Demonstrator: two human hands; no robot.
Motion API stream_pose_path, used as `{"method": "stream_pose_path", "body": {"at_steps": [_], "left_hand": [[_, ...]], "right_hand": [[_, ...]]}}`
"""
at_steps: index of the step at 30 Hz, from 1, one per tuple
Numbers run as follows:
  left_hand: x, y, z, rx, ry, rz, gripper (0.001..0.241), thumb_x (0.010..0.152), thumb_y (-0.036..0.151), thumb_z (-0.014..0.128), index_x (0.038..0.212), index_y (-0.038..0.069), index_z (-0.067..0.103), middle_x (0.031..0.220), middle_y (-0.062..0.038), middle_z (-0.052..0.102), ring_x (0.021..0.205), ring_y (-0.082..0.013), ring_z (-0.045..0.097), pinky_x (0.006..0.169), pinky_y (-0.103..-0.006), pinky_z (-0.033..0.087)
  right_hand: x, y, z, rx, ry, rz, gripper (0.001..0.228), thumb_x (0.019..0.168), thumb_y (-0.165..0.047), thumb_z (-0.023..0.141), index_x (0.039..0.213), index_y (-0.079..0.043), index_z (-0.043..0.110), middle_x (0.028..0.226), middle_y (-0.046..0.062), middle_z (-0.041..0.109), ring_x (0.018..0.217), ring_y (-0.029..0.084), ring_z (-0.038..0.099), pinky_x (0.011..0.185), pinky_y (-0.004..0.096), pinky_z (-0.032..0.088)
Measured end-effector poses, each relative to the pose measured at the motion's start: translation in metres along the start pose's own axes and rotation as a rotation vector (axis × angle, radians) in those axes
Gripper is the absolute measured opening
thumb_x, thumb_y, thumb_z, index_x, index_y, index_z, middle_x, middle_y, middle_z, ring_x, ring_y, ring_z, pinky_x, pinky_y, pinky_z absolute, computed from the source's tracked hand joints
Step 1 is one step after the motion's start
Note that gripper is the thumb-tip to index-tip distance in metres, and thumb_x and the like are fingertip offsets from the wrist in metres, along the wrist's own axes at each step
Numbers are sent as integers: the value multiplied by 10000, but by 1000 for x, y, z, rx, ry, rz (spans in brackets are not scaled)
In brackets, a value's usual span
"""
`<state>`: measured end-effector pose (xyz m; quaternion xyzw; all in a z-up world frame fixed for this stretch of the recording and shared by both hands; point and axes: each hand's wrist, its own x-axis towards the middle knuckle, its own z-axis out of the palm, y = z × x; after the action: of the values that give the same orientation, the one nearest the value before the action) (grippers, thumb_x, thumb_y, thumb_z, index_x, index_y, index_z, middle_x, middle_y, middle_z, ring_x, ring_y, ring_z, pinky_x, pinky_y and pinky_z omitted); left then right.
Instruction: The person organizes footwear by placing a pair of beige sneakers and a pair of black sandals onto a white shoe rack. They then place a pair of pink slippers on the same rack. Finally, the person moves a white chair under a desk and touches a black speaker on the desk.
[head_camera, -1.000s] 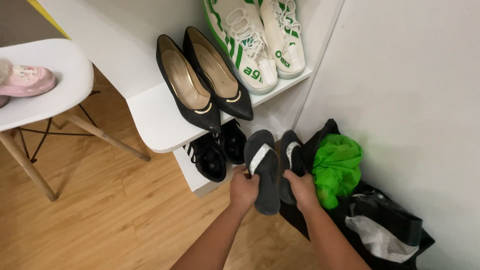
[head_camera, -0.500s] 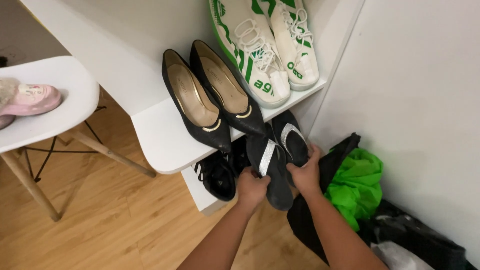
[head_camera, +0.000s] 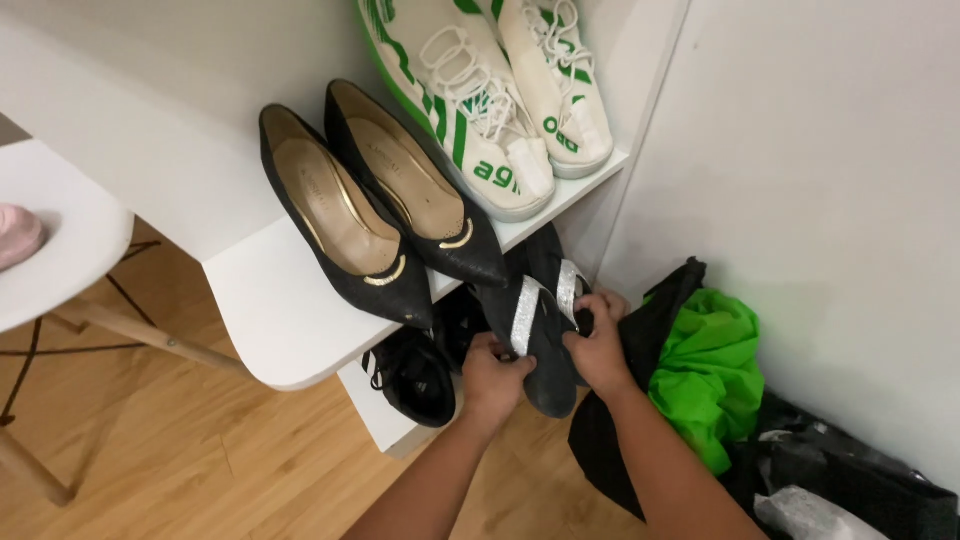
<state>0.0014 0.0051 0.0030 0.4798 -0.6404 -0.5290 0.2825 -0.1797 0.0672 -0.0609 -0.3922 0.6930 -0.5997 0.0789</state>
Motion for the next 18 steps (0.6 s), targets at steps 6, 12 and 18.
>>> {"method": "stream_pose_path", "body": {"at_steps": [6, 12, 18], "left_hand": [[5, 9, -7, -22, -17, 15, 500, 701, 160, 868, 1097, -43, 641, 967, -123, 744, 869, -207, 726, 780, -325, 581], [8, 19, -33, -6, -39, 35, 534, 657, 124, 882, 1091, -23, 606, 940, -99, 714, 861, -209, 701, 776, -323, 568], [7, 22, -37, 41, -131, 48, 503, 662, 91, 837, 1107, 4, 618, 921, -78, 707, 841, -203, 689, 761, -328, 567]], "right_hand": [[15, -66, 12, -217, 39, -58, 422, 784, -5, 714, 1201, -8, 648, 1377, 215, 459, 1301, 378, 462, 1102, 400, 401], [15, -164, 25, -556, 192, 85, 232, 807, -124, 825, 1022, -48, 783, 1133, 197, 612, 1107, 411, 554, 950, 463, 465], [26, -119, 22, -197, 328, 18, 199, 945, -92, 714, 1123, -4, 729, 1053, 145, 708, 958, 304, 686, 865, 398, 521]]}}
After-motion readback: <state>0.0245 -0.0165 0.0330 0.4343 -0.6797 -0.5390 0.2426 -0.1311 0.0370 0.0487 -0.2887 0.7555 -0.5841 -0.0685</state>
